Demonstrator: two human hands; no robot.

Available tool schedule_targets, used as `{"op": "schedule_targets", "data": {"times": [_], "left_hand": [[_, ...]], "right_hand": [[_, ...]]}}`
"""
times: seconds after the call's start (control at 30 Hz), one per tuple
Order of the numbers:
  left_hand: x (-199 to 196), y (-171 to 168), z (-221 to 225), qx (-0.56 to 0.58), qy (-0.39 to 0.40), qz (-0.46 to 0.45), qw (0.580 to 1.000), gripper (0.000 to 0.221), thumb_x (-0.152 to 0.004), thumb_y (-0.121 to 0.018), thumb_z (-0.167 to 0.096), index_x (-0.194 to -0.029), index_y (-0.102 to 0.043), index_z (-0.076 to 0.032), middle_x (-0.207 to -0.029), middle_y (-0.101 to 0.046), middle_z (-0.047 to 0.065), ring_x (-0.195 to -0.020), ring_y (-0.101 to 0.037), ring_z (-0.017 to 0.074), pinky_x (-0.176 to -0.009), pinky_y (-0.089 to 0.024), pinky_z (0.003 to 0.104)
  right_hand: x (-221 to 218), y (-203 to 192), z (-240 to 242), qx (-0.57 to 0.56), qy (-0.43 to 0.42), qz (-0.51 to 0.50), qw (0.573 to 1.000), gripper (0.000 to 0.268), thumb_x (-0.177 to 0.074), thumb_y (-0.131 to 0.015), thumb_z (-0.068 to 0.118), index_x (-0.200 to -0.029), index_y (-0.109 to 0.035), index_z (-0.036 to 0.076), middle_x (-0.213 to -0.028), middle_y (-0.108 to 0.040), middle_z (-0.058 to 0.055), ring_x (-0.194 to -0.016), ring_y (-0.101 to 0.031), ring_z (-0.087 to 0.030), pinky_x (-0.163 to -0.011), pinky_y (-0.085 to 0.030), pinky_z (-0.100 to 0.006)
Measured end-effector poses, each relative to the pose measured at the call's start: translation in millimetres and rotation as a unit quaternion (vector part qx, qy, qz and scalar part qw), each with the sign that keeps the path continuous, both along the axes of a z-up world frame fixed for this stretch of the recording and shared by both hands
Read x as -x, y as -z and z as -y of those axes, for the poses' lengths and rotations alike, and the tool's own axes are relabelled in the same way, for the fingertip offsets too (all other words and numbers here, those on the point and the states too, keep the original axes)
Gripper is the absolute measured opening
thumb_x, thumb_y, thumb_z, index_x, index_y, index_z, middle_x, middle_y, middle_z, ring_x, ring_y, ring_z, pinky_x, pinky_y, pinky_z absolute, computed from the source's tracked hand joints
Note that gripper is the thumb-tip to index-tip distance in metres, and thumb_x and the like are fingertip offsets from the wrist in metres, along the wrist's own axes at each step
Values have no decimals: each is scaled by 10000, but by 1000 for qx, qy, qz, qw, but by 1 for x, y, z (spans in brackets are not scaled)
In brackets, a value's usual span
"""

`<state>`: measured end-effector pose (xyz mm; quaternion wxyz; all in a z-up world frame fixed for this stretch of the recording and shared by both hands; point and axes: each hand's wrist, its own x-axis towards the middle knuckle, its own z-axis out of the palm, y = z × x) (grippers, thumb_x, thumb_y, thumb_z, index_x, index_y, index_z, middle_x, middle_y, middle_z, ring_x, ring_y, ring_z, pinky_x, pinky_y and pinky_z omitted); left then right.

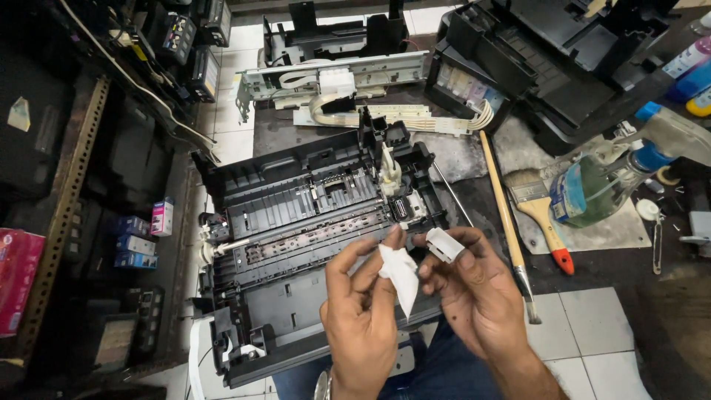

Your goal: Cleaning and repairing internal components of a disassembled inkjet printer using cleaning solution, a cloth, and a brush.

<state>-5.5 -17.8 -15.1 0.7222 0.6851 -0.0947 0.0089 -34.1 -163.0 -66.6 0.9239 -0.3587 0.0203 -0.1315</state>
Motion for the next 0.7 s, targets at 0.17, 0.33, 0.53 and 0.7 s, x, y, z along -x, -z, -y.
{"op": "schedule_targets", "data": {"times": [0.17,0.33,0.53,0.7], "left_hand": [[-7,-4,10,21,-48,-11,999,146,-919,-684,-102,-1048,-708,-37,-969,-846,109,-885,-813,161,-682,-658,251],[-15,-3,16,-63,-53,126,989,186,-860,-703,27,-1020,-710,-68,-940,-703,50,-812,-590,154,-699,-519,277],[-17,-7,14,-64,10,153,986,304,-942,-699,-55,-1245,-699,-66,-987,-670,63,-854,-634,164,-754,-542,283],[-21,-11,3,-99,47,158,981,305,-901,-729,-65,-1205,-746,-74,-1016,-656,47,-903,-670,167,-788,-561,290]], "right_hand": [[-2,6,2,-5,23,-20,1000,334,-996,-663,168,-1250,-541,-12,-1228,-658,-240,-887,-661,-272,-711,-584,-355],[0,10,2,17,25,-20,999,288,-999,-655,127,-1230,-567,-21,-1068,-625,-145,-895,-621,-196,-794,-527,-283],[3,21,-1,67,81,-25,994,354,-937,-696,83,-1244,-582,-50,-1153,-679,-190,-1054,-672,-255,-941,-526,-312],[7,13,-6,204,114,-14,972,406,-911,-724,177,-1229,-626,-55,-1213,-708,-215,-1098,-701,-271,-940,-560,-328]]}}
